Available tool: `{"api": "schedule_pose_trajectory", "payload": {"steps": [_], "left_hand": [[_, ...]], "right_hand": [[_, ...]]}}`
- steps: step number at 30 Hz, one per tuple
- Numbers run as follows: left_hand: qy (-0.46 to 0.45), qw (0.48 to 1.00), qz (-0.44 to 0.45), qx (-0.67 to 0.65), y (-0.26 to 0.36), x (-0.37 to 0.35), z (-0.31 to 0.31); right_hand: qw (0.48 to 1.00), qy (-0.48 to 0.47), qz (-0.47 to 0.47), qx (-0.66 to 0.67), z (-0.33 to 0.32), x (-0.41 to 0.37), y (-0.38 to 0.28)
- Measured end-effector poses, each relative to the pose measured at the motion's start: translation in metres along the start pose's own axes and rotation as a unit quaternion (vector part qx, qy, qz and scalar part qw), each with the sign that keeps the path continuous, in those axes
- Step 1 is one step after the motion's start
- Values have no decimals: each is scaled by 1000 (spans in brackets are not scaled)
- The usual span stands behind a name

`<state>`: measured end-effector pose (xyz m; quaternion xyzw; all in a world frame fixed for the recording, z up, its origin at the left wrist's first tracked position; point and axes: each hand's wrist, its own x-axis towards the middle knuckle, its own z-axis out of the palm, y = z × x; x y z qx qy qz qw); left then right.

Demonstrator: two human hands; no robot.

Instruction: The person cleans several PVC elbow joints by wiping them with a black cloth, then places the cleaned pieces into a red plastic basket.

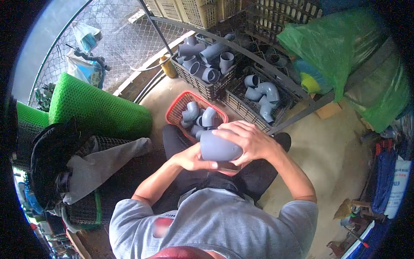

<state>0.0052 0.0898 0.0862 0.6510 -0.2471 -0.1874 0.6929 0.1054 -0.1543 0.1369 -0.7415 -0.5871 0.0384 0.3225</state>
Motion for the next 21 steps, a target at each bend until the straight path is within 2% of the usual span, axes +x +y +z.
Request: {"api": "schedule_pose_trajectory", "payload": {"steps": [1, 2, 3, 5, 6, 7, 8, 9, 10, 11, 13, 14, 15, 17, 18, 19, 20, 21], "left_hand": [[25, 991, -48, -123, -6, -3, 0], [79, 942, -59, -320, -7, -4, 5], [78, 942, -58, -321, -7, -2, 8], [167, 939, -26, -298, 2, 3, 14], [231, 937, 3, -261, 9, 8, 18], [231, 938, 5, -260, 6, 7, 17], [232, 968, 24, -96, 0, 7, 15], [230, 970, 42, 70, -3, 8, 14], [209, 959, 66, 177, -4, 13, 12], [181, 951, 75, 240, 6, 18, 14], [145, 919, 145, 336, -7, 28, 18], [133, 940, 124, 287, -4, 30, 24], [134, 966, 88, 205, 2, 30, 28], [130, 989, 74, -3, -6, 27, 30], [109, 970, 48, -213, -11, 22, 31], [84, 907, 22, -411, -15, 17, 31], [65, 823, 32, -563, -20, 15, 36], [15, 772, 43, -634, -21, 11, 37]], "right_hand": [[1000, -2, -1, 0, 0, 1, 2], [982, 13, -75, -172, -1, 1, 5], [929, 30, -146, -338, -1, 1, 8], [914, 43, -131, -381, 16, -9, 21], [959, 126, 9, -252, 24, -11, 15], [961, 204, 148, -114, 32, -12, 10], [951, 228, 202, 43, 39, -13, 5], [918, 280, 181, 215, 56, -13, 10], [810, 302, 202, 460, 67, -16, 9], [643, 301, 210, 672, 76, -16, 6], [595, 393, 259, 651, 106, -6, 10], [580, 396, 250, 666, 115, -6, 8], [588, 380, 261, 665, 116, -9, 7], [620, 377, 190, 661, 123, -3, 4], [591, 342, 144, 716, 126, -1, 2], [567, 338, 82, 746, 130, 4, -4], [579, 326, 33, 746, 126, 10, -14], [589, 314, -15, 744, 121, 14, -22]]}}
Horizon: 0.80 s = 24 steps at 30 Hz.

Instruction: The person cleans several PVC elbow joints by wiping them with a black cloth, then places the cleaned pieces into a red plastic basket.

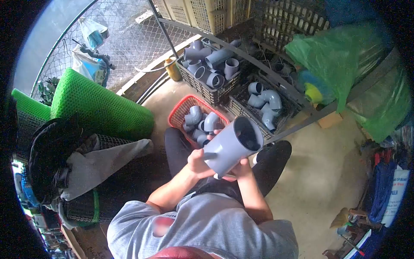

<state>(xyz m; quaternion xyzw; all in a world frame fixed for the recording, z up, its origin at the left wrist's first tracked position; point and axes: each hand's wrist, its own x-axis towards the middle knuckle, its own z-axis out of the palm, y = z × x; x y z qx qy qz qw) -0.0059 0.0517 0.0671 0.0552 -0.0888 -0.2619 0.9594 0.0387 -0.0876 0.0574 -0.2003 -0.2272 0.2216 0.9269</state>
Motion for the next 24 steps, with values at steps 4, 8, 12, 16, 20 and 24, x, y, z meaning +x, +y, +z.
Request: {"api": "schedule_pose_trajectory", "payload": {"steps": [4, 8, 12, 16, 20, 24], "left_hand": [[88, 974, 120, 169, -19, 0, 21], [95, 665, 133, 729, 8, 6, 18], [61, 666, 178, 722, -8, 9, 6], [85, 811, 178, 551, -29, 9, 3], [30, 679, 192, 708, -17, 13, -2], [62, 440, 67, 893, 2, 9, -12]], "right_hand": [[995, 1, 67, 71, -19, -4, 11], [986, 139, 27, -88, -16, -18, 9], [962, 221, 110, -117, -12, -17, 5], [966, 221, 47, -126, -5, -5, 4], [970, 240, 21, -47, 10, 7, 2], [931, 320, 98, -144, -12, 8, 8]]}}
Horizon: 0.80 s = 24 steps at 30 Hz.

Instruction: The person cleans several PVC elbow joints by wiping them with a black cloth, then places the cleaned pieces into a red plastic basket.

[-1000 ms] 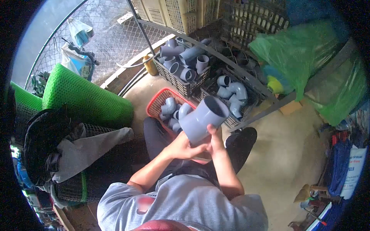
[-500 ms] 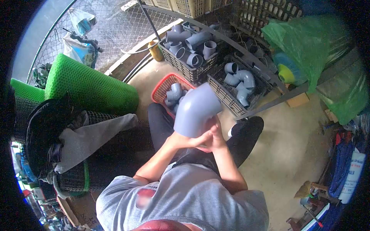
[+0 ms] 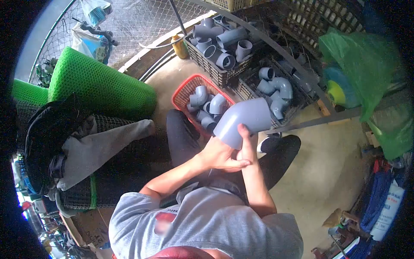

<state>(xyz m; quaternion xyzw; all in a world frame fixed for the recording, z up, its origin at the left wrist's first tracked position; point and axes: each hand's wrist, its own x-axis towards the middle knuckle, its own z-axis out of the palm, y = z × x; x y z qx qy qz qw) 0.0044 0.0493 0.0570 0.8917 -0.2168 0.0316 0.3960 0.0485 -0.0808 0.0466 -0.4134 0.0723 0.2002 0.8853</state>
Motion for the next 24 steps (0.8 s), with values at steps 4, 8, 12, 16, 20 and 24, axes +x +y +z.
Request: {"api": "schedule_pose_trajectory", "payload": {"steps": [4, 8, 12, 16, 20, 24], "left_hand": [[76, 996, 44, 17, -26, 2, 15], [137, 955, -70, -252, -28, 5, 42], [195, 699, -261, -636, -68, 3, 71], [270, 572, -307, -711, -113, -27, 70], [282, 648, -414, -574, -152, -76, 56], [334, 651, -426, -532, -168, -102, 34]], "right_hand": [[1000, 12, 1, -25, 3, 11, 12], [998, 48, 43, -15, 6, 32, 20], [990, 132, 35, -37, -89, 104, 113], [987, 102, 89, -92, -73, 146, 113], [929, 119, 60, -344, -100, 225, 185], [767, 105, 112, -623, -105, 272, 258]]}}
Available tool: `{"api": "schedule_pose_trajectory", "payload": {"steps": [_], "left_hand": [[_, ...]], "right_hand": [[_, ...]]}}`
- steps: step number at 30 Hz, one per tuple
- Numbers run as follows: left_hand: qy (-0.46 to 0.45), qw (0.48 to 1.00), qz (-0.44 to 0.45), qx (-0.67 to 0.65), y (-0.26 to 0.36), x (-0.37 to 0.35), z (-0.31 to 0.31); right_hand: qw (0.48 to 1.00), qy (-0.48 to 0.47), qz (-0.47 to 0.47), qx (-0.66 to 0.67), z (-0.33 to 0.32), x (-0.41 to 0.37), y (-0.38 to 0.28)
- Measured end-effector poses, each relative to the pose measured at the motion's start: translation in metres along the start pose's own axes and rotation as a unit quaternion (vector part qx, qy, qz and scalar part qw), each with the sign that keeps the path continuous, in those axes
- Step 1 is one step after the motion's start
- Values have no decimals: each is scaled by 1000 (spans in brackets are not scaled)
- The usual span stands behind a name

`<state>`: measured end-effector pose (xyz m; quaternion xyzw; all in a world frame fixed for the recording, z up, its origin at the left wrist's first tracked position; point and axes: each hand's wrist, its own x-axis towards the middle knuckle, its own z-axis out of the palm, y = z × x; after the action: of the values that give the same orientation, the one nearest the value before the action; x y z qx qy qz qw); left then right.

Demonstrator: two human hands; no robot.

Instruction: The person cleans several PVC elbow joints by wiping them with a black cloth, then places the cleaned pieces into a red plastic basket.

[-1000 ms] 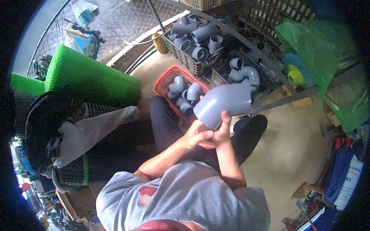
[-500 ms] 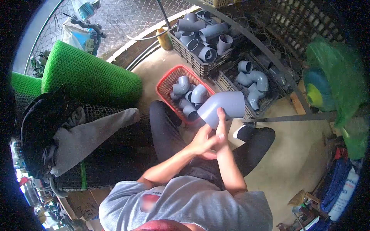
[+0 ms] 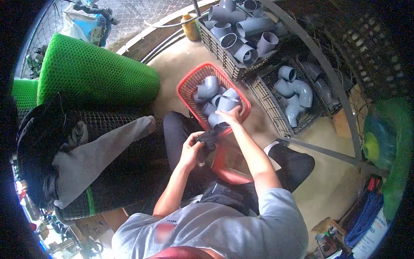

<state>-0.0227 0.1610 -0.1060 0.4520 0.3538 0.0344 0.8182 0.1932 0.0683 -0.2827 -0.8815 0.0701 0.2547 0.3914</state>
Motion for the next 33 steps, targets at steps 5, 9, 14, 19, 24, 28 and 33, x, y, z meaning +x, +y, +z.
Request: {"api": "schedule_pose_trajectory", "payload": {"steps": [5, 9, 14, 19, 24, 28, 33], "left_hand": [[-26, 993, 32, 114, 23, 1, 5], [-3, 1000, 9, 16, 27, 20, -5], [58, 995, 84, 0, 70, 47, -26], [47, 990, 90, -101, 91, 95, -43], [13, 988, 103, -110, 97, 104, -29], [26, 987, 108, -114, 97, 105, -27], [60, 987, 106, -108, 97, 108, -32]], "right_hand": [[984, -90, -49, -146, 36, 12, -40], [989, -17, -140, -44, 44, 24, -18], [951, 166, -212, 153, -61, 43, 15], [922, 363, -125, -53, -211, 92, 120], [953, 189, 117, -207, -290, 136, 222], [957, 130, 137, -220, -298, 151, 233], [955, 137, 114, -237, -276, 183, 282]]}}
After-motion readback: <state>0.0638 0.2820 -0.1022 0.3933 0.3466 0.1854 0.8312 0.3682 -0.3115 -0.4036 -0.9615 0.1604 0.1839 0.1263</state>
